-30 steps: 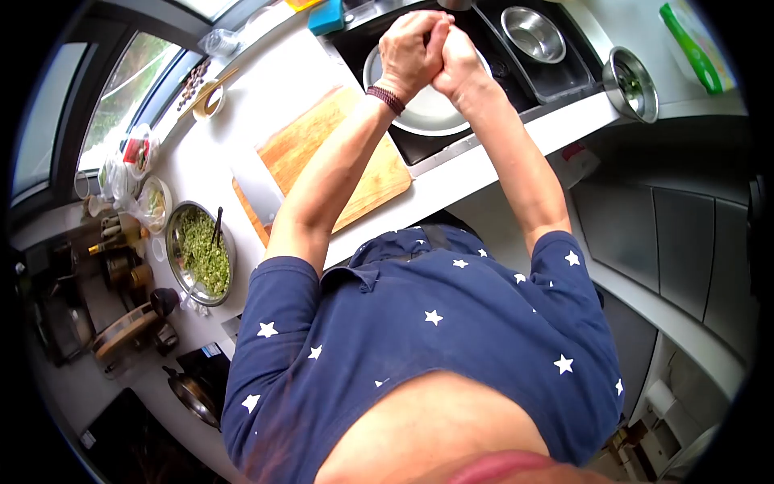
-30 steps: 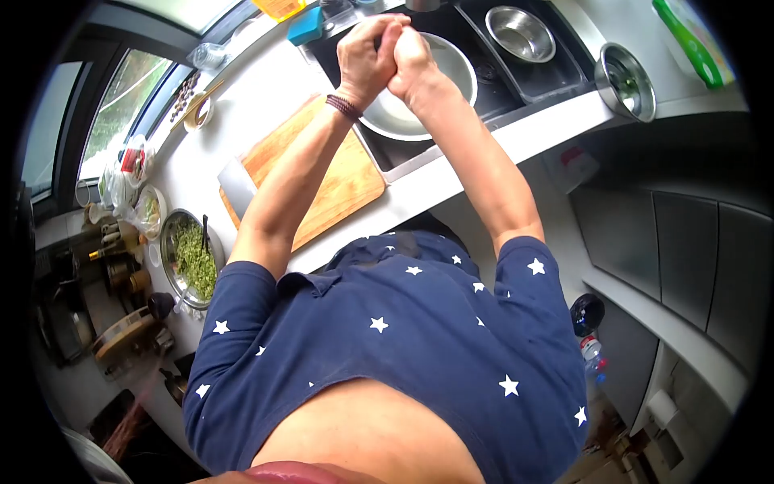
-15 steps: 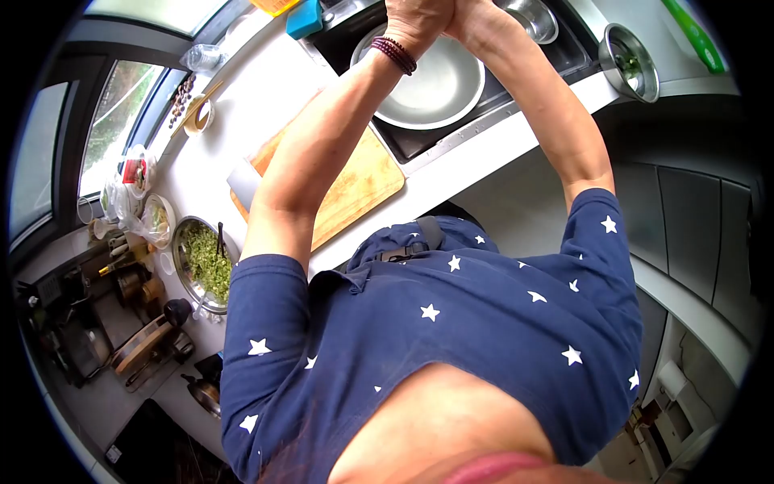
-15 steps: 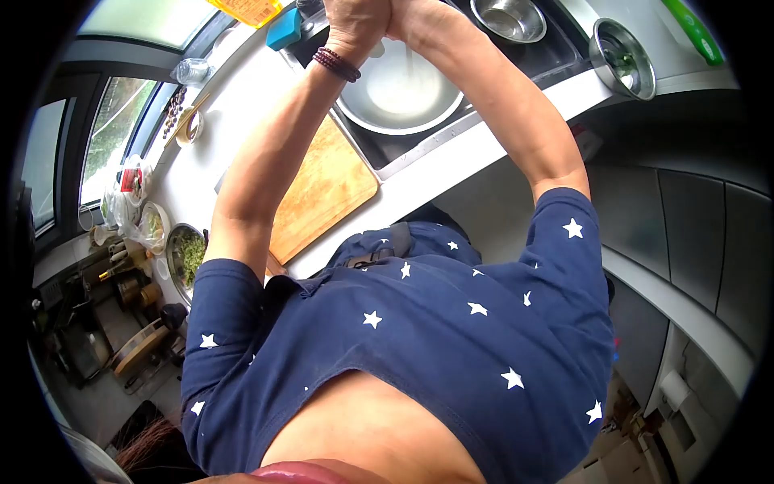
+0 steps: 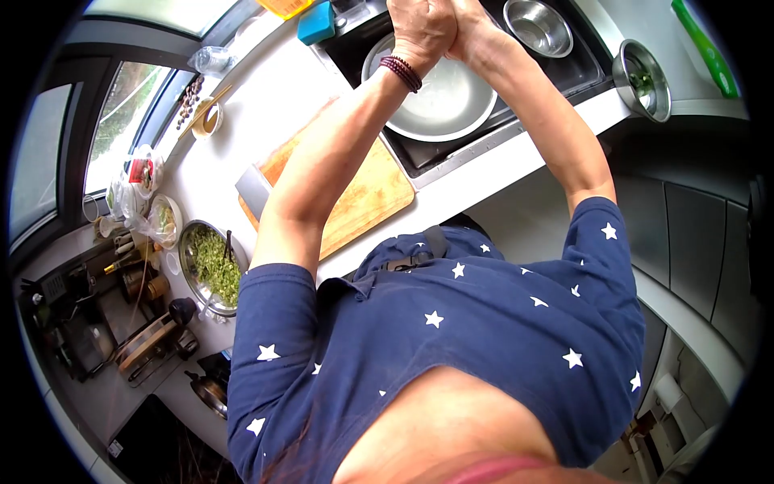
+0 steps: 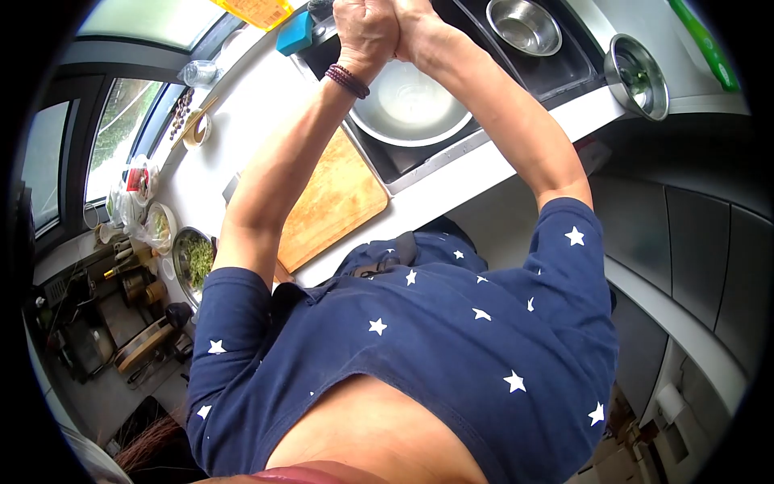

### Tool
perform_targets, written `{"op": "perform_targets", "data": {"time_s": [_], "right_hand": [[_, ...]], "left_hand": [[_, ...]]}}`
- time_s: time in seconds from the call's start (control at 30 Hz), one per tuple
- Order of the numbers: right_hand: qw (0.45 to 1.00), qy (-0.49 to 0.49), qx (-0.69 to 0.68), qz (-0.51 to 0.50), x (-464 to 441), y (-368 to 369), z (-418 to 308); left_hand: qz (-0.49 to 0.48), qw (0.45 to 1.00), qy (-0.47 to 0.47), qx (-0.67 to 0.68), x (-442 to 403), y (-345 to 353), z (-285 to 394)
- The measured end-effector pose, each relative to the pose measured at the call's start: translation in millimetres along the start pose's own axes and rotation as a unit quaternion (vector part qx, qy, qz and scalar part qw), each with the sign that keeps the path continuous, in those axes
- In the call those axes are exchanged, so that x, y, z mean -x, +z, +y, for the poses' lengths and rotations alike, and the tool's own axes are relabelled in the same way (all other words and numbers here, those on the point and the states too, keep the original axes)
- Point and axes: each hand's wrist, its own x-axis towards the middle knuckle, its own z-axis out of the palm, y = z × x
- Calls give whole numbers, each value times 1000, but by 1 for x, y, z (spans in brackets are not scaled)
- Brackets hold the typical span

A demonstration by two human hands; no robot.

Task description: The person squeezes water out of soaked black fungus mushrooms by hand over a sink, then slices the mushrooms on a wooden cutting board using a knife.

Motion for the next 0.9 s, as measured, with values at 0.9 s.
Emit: {"op": "perform_targets", "data": {"time_s": [0.9], "right_hand": [[966, 81, -233, 73, 15, -5, 97]], "left_hand": [[26, 973, -217, 72, 61, -36, -54]]}}
